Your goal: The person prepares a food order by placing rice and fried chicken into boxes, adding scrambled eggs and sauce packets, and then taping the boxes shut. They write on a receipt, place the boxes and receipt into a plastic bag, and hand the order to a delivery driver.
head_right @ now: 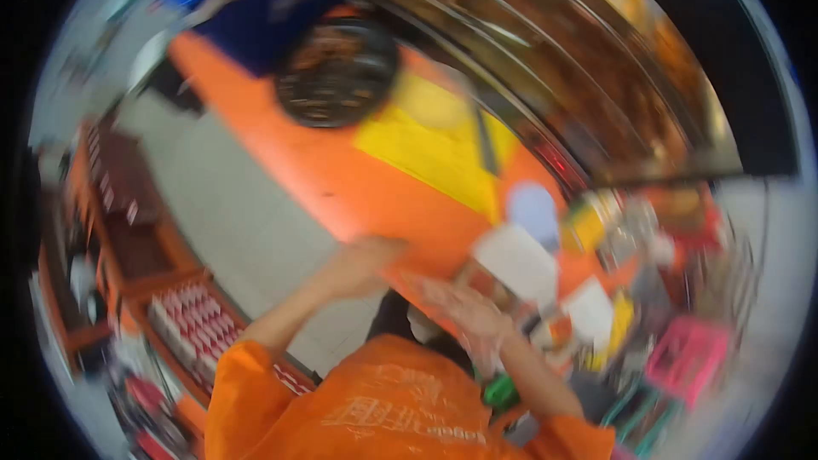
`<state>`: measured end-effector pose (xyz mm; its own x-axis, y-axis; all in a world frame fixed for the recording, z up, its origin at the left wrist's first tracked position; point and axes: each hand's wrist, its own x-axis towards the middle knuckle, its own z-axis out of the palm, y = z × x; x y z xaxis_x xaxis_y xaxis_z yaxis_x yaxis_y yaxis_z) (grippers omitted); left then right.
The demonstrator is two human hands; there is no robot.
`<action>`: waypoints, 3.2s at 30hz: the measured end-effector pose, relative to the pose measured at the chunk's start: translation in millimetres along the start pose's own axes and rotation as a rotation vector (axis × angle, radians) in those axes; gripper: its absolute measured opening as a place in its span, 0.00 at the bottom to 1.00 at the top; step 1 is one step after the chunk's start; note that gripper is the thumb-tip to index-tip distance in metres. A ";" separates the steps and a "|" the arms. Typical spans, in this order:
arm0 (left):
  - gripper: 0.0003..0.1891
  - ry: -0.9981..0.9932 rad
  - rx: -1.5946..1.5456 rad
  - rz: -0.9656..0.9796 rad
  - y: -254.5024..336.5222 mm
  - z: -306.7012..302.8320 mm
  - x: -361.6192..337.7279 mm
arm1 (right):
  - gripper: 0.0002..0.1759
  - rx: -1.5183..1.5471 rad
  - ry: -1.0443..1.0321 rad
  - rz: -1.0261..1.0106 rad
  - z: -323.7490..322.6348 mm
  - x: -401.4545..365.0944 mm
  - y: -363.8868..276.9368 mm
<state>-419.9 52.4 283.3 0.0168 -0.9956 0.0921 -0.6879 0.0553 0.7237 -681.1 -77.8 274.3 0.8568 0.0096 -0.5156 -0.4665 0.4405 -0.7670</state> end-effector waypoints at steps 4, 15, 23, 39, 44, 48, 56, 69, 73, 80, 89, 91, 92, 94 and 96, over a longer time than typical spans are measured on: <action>0.08 -0.214 0.121 0.140 -32.8 26.7 -9.1 | 0.40 0.049 -0.055 0.327 48.9 53.9 -63.9; 0.16 0.587 -0.414 -0.455 -122.0 8.6 -8.3 | 0.18 -1.628 0.739 0.250 -164.3 108.0 -84.6; 0.16 0.647 -0.698 -0.844 -99.0 57.2 107.1 | 0.28 -1.316 0.730 0.428 -209.2 119.4 -29.6; 0.13 0.519 -0.568 -0.870 -94.9 187.0 149.7 | 0.21 -1.092 0.648 0.073 -144.1 142.5 -51.3; 0.17 0.577 -0.683 -0.645 -91.4 164.1 92.5 | 0.19 -1.381 0.774 0.027 -144.0 161.8 -17.0; 0.19 0.650 -0.724 -0.849 -76.3 113.6 -62.5 | 0.19 -1.187 0.635 -0.415 -39.1 160.7 -45.5; 0.47 1.144 -2.027 -0.161 27.4 14.4 -240.8 | 0.34 -1.438 -0.255 -0.741 261.2 161.6 16.1; 0.41 0.680 -1.489 -1.439 -125.5 237.8 -579.6 | 0.39 -0.930 -0.328 0.739 147.0 386.7 190.3; 0.44 0.850 -1.966 -1.427 -138.7 186.3 -583.4 | 0.38 -0.685 -0.215 0.794 247.4 439.1 125.0; 0.47 0.820 -1.897 -1.345 -233.3 20.3 -653.3 | 0.37 -0.308 -0.247 0.840 417.9 601.7 28.1; 0.43 0.878 -1.199 -1.195 -313.7 -268.1 -782.8 | 0.42 -1.067 -0.609 0.924 620.2 807.0 -56.6; 0.34 1.568 -1.118 -0.858 -310.4 -329.1 -824.2 | 0.39 -1.323 -0.815 0.785 706.6 833.5 -81.6; 0.29 1.934 -1.107 -0.793 -309.7 -366.0 -841.1 | 0.36 -1.525 -1.012 0.624 748.1 844.3 -87.1; 0.24 2.271 -0.684 -0.931 -342.5 -402.2 -902.8 | 0.30 -1.360 -0.968 0.514 796.8 885.2 -65.5; 0.23 2.368 -0.395 -1.287 -373.9 -426.8 -975.9 | 0.26 -1.187 -0.885 0.438 820.4 901.8 -47.2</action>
<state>130.5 1035.5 214.8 0.4435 0.8628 -0.2425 0.2459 0.1430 0.9587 293.9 646.6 158.9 0.2626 0.6434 -0.7191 -0.2407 -0.6780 -0.6945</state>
